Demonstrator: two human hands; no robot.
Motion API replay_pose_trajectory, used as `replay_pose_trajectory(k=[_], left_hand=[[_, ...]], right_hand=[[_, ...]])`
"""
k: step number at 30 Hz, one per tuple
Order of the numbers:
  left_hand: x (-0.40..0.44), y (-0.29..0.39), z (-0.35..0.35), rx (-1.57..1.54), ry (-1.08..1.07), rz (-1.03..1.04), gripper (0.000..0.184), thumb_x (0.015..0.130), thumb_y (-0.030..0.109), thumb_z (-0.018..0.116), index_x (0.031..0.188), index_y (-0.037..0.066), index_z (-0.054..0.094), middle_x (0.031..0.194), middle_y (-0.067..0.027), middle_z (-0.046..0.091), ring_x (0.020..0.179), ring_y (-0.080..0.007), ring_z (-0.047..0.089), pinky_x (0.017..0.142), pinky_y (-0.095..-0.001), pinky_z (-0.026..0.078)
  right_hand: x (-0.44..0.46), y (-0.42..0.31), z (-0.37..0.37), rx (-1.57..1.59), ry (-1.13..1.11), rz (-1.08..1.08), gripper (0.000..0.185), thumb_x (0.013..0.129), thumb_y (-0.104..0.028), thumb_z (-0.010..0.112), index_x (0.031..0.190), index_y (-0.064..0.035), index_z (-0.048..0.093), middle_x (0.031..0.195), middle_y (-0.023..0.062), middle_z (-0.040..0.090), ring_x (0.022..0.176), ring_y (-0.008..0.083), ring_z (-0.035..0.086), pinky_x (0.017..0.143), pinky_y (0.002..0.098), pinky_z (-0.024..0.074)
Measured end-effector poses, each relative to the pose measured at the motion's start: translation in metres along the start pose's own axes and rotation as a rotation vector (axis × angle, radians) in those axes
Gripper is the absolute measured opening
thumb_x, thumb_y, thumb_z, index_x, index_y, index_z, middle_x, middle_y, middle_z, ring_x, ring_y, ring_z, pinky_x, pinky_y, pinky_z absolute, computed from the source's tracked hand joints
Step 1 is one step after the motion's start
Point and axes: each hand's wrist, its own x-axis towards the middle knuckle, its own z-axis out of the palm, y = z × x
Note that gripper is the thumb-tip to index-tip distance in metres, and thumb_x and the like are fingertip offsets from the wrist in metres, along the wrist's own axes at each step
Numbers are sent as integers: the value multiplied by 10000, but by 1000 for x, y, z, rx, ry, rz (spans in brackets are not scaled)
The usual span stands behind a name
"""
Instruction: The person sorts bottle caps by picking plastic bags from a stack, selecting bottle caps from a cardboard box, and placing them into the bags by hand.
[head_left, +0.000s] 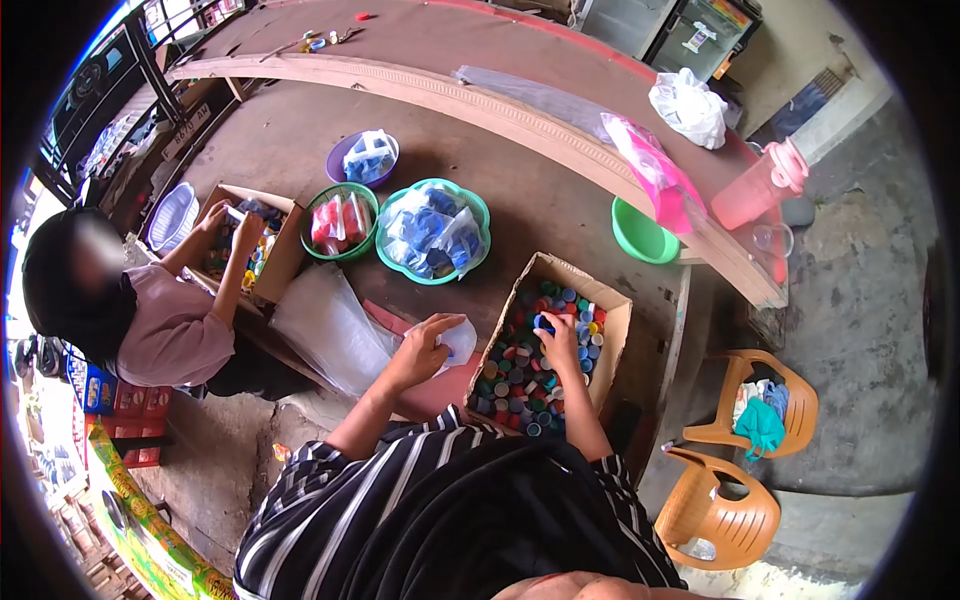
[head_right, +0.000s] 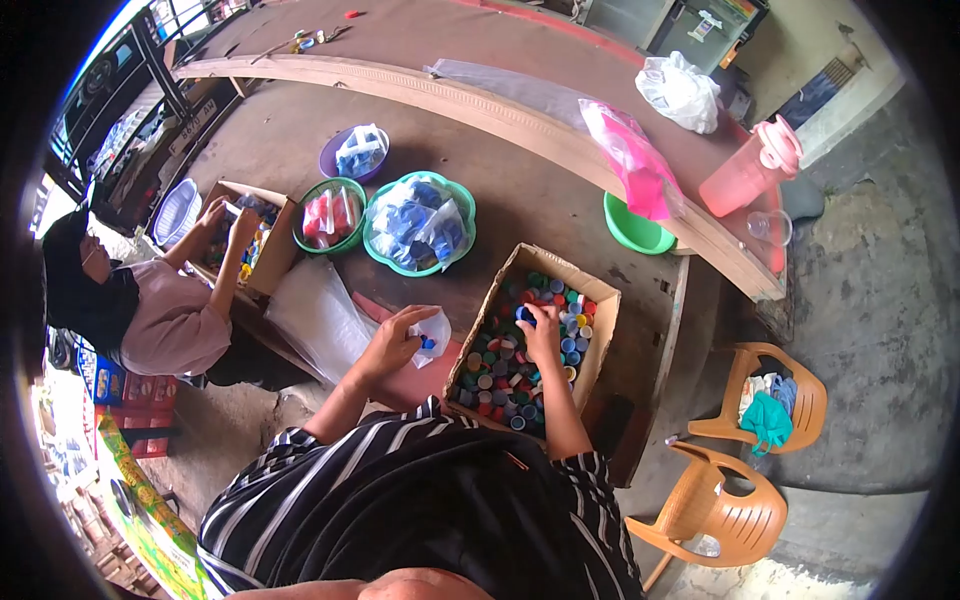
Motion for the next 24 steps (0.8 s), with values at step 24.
replay_pose_trajectory(k=[24], left_hand=[[-2, 36, -1, -137, -18, 70, 549, 770, -54, 555, 1316, -4, 578, 1259, -166, 600, 1015, -233, 641, 777, -304, 527]], right_hand=[[-45, -188, -38, 457, -41, -267, 1026, 706, -148, 883, 1522, -85, 264, 1408, 206, 449, 1184, 330, 557, 954, 417, 494]])
